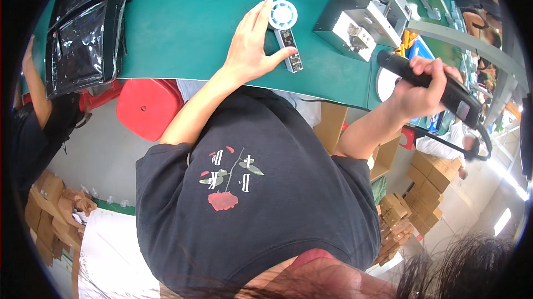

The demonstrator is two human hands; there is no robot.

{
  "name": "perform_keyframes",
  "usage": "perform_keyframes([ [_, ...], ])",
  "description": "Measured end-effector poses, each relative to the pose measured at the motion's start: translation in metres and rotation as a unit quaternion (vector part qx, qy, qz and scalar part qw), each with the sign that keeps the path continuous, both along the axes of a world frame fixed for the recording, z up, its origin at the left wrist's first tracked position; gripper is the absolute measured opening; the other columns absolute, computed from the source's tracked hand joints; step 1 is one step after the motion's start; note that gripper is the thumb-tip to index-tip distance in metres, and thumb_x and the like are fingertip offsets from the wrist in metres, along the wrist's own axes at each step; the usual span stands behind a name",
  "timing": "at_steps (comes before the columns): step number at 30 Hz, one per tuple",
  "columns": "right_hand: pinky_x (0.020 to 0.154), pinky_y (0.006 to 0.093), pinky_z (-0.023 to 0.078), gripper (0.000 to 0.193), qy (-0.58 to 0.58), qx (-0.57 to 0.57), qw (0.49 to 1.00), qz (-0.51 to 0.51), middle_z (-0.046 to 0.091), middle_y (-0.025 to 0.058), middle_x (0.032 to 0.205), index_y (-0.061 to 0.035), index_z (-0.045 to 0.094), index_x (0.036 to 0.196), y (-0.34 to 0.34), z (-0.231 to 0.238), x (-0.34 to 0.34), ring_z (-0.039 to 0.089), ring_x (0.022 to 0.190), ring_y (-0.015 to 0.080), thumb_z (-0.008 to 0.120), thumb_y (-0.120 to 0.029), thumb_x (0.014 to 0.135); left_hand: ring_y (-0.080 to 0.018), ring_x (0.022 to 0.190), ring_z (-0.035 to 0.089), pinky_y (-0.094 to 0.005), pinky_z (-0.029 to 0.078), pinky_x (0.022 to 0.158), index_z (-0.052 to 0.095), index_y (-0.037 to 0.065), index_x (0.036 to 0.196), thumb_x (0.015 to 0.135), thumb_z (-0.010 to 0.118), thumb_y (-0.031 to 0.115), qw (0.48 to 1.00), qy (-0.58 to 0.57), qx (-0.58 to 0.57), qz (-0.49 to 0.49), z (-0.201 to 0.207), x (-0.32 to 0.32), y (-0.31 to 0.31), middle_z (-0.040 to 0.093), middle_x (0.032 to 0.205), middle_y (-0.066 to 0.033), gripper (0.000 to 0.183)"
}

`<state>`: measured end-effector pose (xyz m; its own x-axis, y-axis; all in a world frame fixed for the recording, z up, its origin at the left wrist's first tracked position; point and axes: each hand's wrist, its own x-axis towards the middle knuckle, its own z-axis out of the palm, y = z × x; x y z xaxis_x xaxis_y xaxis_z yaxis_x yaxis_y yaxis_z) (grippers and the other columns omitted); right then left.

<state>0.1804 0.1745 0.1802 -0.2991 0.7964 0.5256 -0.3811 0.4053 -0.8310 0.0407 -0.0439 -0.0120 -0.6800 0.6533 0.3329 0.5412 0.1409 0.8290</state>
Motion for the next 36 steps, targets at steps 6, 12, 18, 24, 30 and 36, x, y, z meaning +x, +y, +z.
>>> perform_keyframes([
  [6, 0.055, 0.0381, 0.055, 0.022, -0.011, -0.03, 0.999, 0.028, 0.061, 0.0139, 0.068, 0.0004, 0.057, 0.101, 0.023, -0.007, -0.018, 0.057, 0.05, 0.0229, 0.066, 0.012, 0.084, -0.044, 0.148, 0.05, -0.0502, 0.044, 0.122, 0.038, -0.001, 0.164, 0.08, 0.095, 0.036, 1.0, -0.008, 0.006, 0.007, 0.005, -0.001, -0.001, 0.049, 0.159, -0.0289, 0.108],
  [12, 0.055, 0.0382, 0.054, 0.026, -0.009, -0.025, 0.996, 0.088, 0.06, 0.0144, 0.073, -0.0005, 0.054, 0.106, 0.001, -0.018, -0.008, 0.056, 0.051, 0.0221, 0.064, 0.014, 0.087, -0.0438, 0.148, 0.05, -0.0499, 0.044, 0.122, 0.039, -0.001, 0.163, 0.078, 0.097, 0.036, 1.0, -0.007, 0.011, 0.005, 0.003, -0.002, 0.0, 0.05, 0.159, -0.0273, 0.11],
  [18, 0.057, 0.0403, 0.053, 0.03, 0.026, -0.064, 0.984, 0.166, 0.057, 0.0128, 0.077, -0.0018, 0.051, 0.115, -0.057, -0.035, 0.024, 0.056, 0.054, 0.0228, 0.06, 0.013, 0.09, -0.0423, 0.147, 0.051, -0.0496, 0.044, 0.122, 0.04, 0.0, 0.162, 0.075, 0.099, 0.037, 1.0, 0.006, 0.012, 0.007, 0.002, -0.002, 0.0, 0.051, 0.159, -0.0254, 0.111],
  [24, 0.058, 0.0388, 0.054, 0.032, -0.003, -0.074, 0.985, 0.157, 0.057, 0.0105, 0.076, -0.0038, 0.05, 0.113, -0.086, -0.042, 0.021, 0.057, 0.055, 0.0199, 0.067, 0.01, 0.09, -0.0395, 0.144, 0.055, -0.0481, 0.046, 0.12, 0.041, 0.0, 0.162, 0.073, 0.101, 0.036, 1.0, 0.009, 0.013, 0.016, 0.004, -0.003, 0.0, 0.054, 0.156, -0.0234, 0.113],
  [30, 0.059, 0.0381, 0.054, 0.033, -0.006, -0.068, 0.984, 0.167, 0.056, 0.0089, 0.077, -0.0052, 0.05, 0.113, -0.092, -0.043, 0.019, 0.058, 0.057, 0.0192, 0.069, 0.008, 0.091, -0.0386, 0.143, 0.056, -0.0473, 0.047, 0.119, 0.042, 0.001, 0.161, 0.072, 0.102, 0.036, 1.0, 0.005, 0.015, 0.017, 0.004, -0.002, 0.001, 0.055, 0.156, -0.0226, 0.113],
  [36, 0.059, 0.0375, 0.055, 0.035, -0.028, -0.085, 0.983, 0.163, 0.056, 0.0079, 0.078, -0.006, 0.049, 0.114, -0.095, -0.05, 0.012, 0.059, 0.059, 0.0191, 0.071, 0.008, 0.09, -0.0398, 0.143, 0.056, -0.0479, 0.048, 0.119, 0.044, 0.002, 0.16, 0.071, 0.102, 0.036, 1.0, -0.001, 0.023, 0.017, 0.002, -0.003, 0.001, 0.055, 0.156, -0.0227, 0.112],
])
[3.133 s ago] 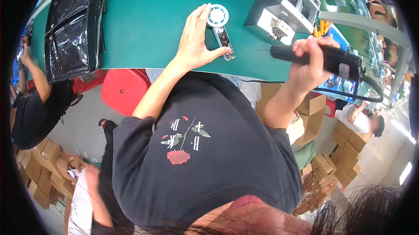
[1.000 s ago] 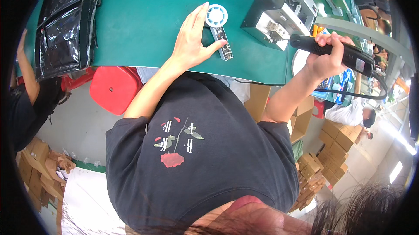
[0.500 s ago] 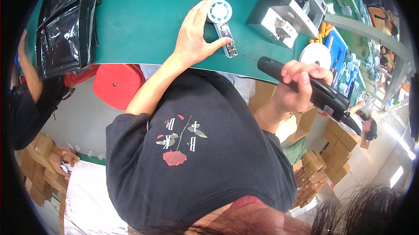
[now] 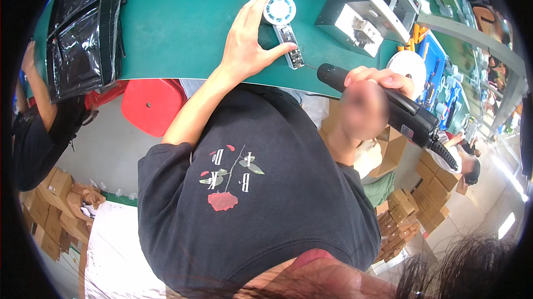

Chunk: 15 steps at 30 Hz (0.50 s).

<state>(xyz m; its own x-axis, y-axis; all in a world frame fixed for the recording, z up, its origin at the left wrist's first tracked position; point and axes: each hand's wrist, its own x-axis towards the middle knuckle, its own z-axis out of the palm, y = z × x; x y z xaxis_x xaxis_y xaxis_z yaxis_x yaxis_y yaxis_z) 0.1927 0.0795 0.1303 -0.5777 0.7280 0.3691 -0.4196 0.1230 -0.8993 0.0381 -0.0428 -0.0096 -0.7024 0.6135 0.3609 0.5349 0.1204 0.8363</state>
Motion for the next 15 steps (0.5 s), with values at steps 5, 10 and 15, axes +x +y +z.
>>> perform_keyframes([
  [5, 0.06, 0.0376, 0.055, 0.037, -0.013, 0.029, 0.999, 0.018, 0.056, 0.008, 0.079, -0.007, 0.048, 0.115, -0.001, -0.0034, 0.0008, 0.059, 0.059, 0.0191, 0.07, 0.01, 0.09, -0.0414, 0.143, 0.054, -0.0496, 0.048, 0.119, 0.046, 0.002, 0.158, 0.071, 0.101, 0.037, 1.0, -0.001, 0.007, -0.001, -0.001, 0.0, 0.0007, 0.056, 0.154, -0.0233, 0.109],
  [10, 0.06, 0.0375, 0.055, 0.039, -0.006, 0.012, 1.0, 0.003, 0.056, 0.0082, 0.078, -0.007, 0.047, 0.115, 0.0005, -0.0024, -0.0017, 0.057, 0.059, 0.0183, 0.068, 0.012, 0.089, -0.0413, 0.143, 0.055, -0.0494, 0.048, 0.119, 0.045, 0.002, 0.158, 0.071, 0.101, 0.038, 1.0, 0.001, 0.004, -0.003, -0.0006, -0.0006, 0.0007, 0.056, 0.154, -0.0229, 0.109],
  [15, 0.06, 0.0373, 0.055, 0.039, 0.001, -0.001, 1.0, 0.002, 0.057, 0.0084, 0.077, -0.0068, 0.047, 0.114, 0.0034, -0.0033, 0.0017, 0.057, 0.058, 0.0183, 0.069, 0.011, 0.088, -0.0412, 0.142, 0.055, -0.0493, 0.048, 0.119, 0.046, 0.002, 0.158, 0.071, 0.101, 0.038, 1.0, -0.003, 0.003, -0.001, 0.0, -0.0008, 0.0004, 0.057, 0.153, -0.0228, 0.109],
])
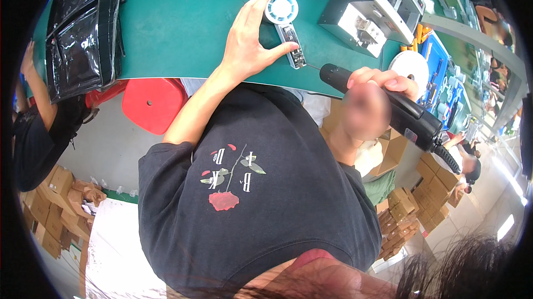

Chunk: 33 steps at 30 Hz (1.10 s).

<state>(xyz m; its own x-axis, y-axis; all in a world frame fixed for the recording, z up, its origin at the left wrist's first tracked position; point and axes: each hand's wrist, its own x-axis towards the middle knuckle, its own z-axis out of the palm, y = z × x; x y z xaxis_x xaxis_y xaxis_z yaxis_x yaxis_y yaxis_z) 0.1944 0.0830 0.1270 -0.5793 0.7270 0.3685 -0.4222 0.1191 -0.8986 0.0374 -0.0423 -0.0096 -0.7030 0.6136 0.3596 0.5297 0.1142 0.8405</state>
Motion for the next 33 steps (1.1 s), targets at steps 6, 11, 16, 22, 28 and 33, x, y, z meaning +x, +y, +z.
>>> perform_keyframes([
  [6, 0.057, 0.0405, 0.052, 0.034, -0.035, 0.056, 0.998, 0.0, 0.056, 0.012, 0.076, -0.0048, 0.048, 0.117, -0.0066, 0.004, -0.0023, 0.055, 0.054, 0.0211, 0.06, 0.009, 0.088, -0.0414, 0.141, 0.056, -0.0493, 0.048, 0.118, 0.046, 0.003, 0.157, 0.071, 0.101, 0.038, 1.0, -0.002, 0.001, 0.0, -0.0002, -0.0004, -0.0002, 0.057, 0.153, -0.0229, 0.108],
  [11, 0.057, 0.0407, 0.051, 0.034, -0.034, 0.05, 0.998, -0.002, 0.057, 0.0122, 0.076, -0.0049, 0.048, 0.116, -0.0092, 0.0051, -0.0019, 0.055, 0.054, 0.0211, 0.06, 0.009, 0.088, -0.0417, 0.141, 0.056, -0.0493, 0.049, 0.118, 0.045, 0.003, 0.158, 0.071, 0.101, 0.038, 1.0, 0.004, 0.003, -0.001, 0.0001, -0.0011, -0.0002, 0.057, 0.153, -0.0228, 0.109],
  [16, 0.059, 0.0398, 0.052, 0.035, -0.033, 0.048, 0.998, 0.011, 0.057, 0.0109, 0.076, -0.0058, 0.048, 0.115, -0.0086, 0.0043, -0.0022, 0.056, 0.057, 0.0202, 0.063, 0.009, 0.088, -0.0425, 0.141, 0.056, -0.0498, 0.049, 0.117, 0.045, 0.003, 0.158, 0.071, 0.101, 0.039, 1.0, 0.0, 0.006, -0.003, -0.0014, -0.001, -0.0005, 0.057, 0.153, -0.0232, 0.11],
  [22, 0.061, 0.0389, 0.054, 0.035, -0.033, 0.039, 0.999, 0.003, 0.058, 0.0097, 0.076, -0.0066, 0.048, 0.114, -0.0103, 0.0061, -0.002, 0.058, 0.058, 0.0195, 0.066, 0.009, 0.089, -0.0431, 0.141, 0.056, -0.0507, 0.049, 0.117, 0.044, 0.002, 0.158, 0.071, 0.101, 0.039, 1.0, 0.011, 0.007, -0.001, -0.003, -0.0015, -0.0001, 0.057, 0.153, -0.024, 0.111],
  [28, 0.06, 0.0393, 0.053, 0.035, -0.031, 0.055, 0.998, 0.005, 0.057, 0.0109, 0.075, -0.0058, 0.048, 0.115, -0.0101, 0.0057, -0.0019, 0.056, 0.056, 0.02, 0.064, 0.009, 0.088, -0.0429, 0.14, 0.057, -0.0507, 0.048, 0.117, 0.044, 0.002, 0.158, 0.071, 0.101, 0.039, 1.0, 0.012, 0.014, -0.001, -0.0023, -0.0014, 0.0003, 0.057, 0.152, -0.0238, 0.11],
  [33, 0.064, 0.0385, 0.057, 0.036, -0.029, 0.035, 0.999, 0.014, 0.059, 0.0088, 0.077, -0.0069, 0.048, 0.114, -0.0099, 0.0057, -0.0019, 0.061, 0.062, 0.0191, 0.069, 0.01, 0.09, -0.0426, 0.138, 0.057, -0.0505, 0.049, 0.116, 0.045, 0.002, 0.158, 0.071, 0.1, 0.038, 1.0, 0.018, 0.017, -0.002, -0.0017, -0.002, 0.0003, 0.058, 0.152, -0.0232, 0.109],
])
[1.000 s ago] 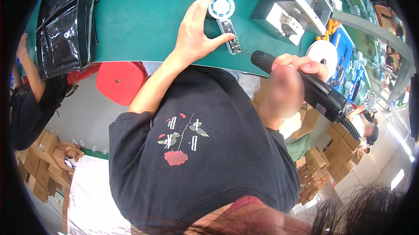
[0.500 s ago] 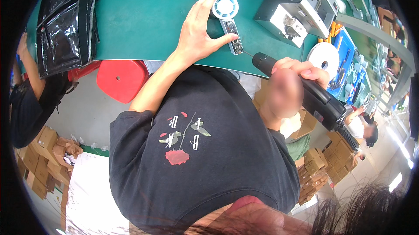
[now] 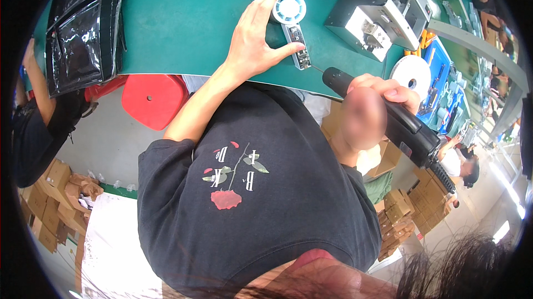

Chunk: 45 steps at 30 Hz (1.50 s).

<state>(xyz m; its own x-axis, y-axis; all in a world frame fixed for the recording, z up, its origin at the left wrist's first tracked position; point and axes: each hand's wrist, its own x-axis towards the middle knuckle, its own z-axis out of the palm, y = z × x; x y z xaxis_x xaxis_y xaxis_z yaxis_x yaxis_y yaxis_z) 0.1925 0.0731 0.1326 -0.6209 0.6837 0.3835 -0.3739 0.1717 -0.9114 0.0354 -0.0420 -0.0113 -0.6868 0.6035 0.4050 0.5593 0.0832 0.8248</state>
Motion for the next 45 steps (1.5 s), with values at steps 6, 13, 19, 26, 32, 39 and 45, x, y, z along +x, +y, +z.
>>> perform_keyframes([
  [6, 0.058, 0.039, 0.053, 0.035, -0.02, 0.043, 0.999, 0.012, 0.055, 0.0082, 0.073, -0.0079, 0.047, 0.112, -0.001, -0.004, -0.004, 0.054, 0.053, 0.0184, 0.065, 0.008, 0.086, -0.0426, 0.138, 0.058, -0.0503, 0.049, 0.116, 0.045, 0.002, 0.157, 0.071, 0.101, 0.037, 1.0, -0.001, 0.003, -0.001, 0.0, 0.0, 0.0, 0.058, 0.151, -0.0228, 0.109],
  [13, 0.07, 0.0373, 0.057, 0.039, 0.019, 0.004, 0.998, 0.064, 0.062, 0.0078, 0.081, -0.0077, 0.049, 0.11, 0.001, -0.015, -0.001, 0.064, 0.067, 0.0184, 0.071, 0.015, 0.086, -0.0417, 0.139, 0.058, -0.0501, 0.049, 0.116, 0.046, 0.003, 0.157, 0.07, 0.101, 0.036, 1.0, -0.015, -0.005, 0.002, 0.001, 0.001, 0.001, 0.058, 0.153, -0.0218, 0.107],
  [19, 0.068, 0.0363, 0.057, 0.039, 0.042, -0.019, 0.998, 0.053, 0.06, 0.0067, 0.081, -0.0075, 0.05, 0.107, 0.001, -0.019, -0.004, 0.062, 0.067, 0.0177, 0.071, 0.017, 0.085, -0.0412, 0.14, 0.058, -0.05, 0.048, 0.117, 0.047, 0.003, 0.156, 0.071, 0.101, 0.037, 1.0, -0.018, -0.009, 0.002, -0.001, 0.002, 0.0, 0.058, 0.153, -0.0219, 0.106],
  [26, 0.068, 0.0363, 0.057, 0.043, -0.008, 0.033, 0.989, 0.144, 0.065, 0.0097, 0.082, -0.0047, 0.055, 0.113, 0.017, -0.01, 0.004, 0.066, 0.069, 0.0208, 0.074, 0.018, 0.081, -0.0415, 0.14, 0.058, -0.0498, 0.049, 0.117, 0.048, 0.002, 0.155, 0.071, 0.101, 0.037, 1.0, -0.021, -0.006, 0.003, 0.003, 0.002, 0.0, 0.059, 0.153, -0.0221, 0.105],
  [32, 0.056, 0.0382, 0.055, 0.023, 0.078, 0.051, 0.99, -0.106, 0.059, 0.0129, 0.074, -0.0017, 0.056, 0.108, 0.084, 0.041, -0.005, 0.057, 0.052, 0.0211, 0.065, 0.007, 0.088, -0.0371, 0.138, 0.061, -0.0458, 0.05, 0.116, 0.046, 0.0, 0.158, 0.071, 0.102, 0.03, 1.0, -0.009, -0.009, -0.001, 0.006, 0.001, 0.002, 0.059, 0.152, -0.0213, 0.108],
  [39, 0.053, 0.0365, 0.054, 0.024, 0.055, 0.022, 0.977, -0.204, 0.06, 0.0127, 0.065, 0.0007, 0.056, 0.099, 0.112, 0.044, -0.036, 0.058, 0.049, 0.022, 0.07, 0.013, 0.084, -0.0417, 0.138, 0.06, -0.0476, 0.051, 0.116, 0.047, 0.001, 0.156, 0.07, 0.101, 0.032, 1.0, -0.031, -0.001, -0.003, 0.006, 0.002, 0.002, 0.058, 0.153, -0.0239, 0.106],
  [45, 0.054, 0.0366, 0.055, 0.025, 0.038, 0.001, 0.991, -0.126, 0.06, 0.0119, 0.07, 0.0012, 0.057, 0.1, 0.096, 0.033, -0.036, 0.06, 0.051, 0.0204, 0.068, 0.017, 0.084, -0.0412, 0.137, 0.06, -0.0483, 0.05, 0.115, 0.048, 0.001, 0.154, 0.07, 0.101, 0.036, 0.999, -0.039, 0.01, -0.008, 0.005, 0.0, -0.002, 0.059, 0.151, -0.0232, 0.105],
])
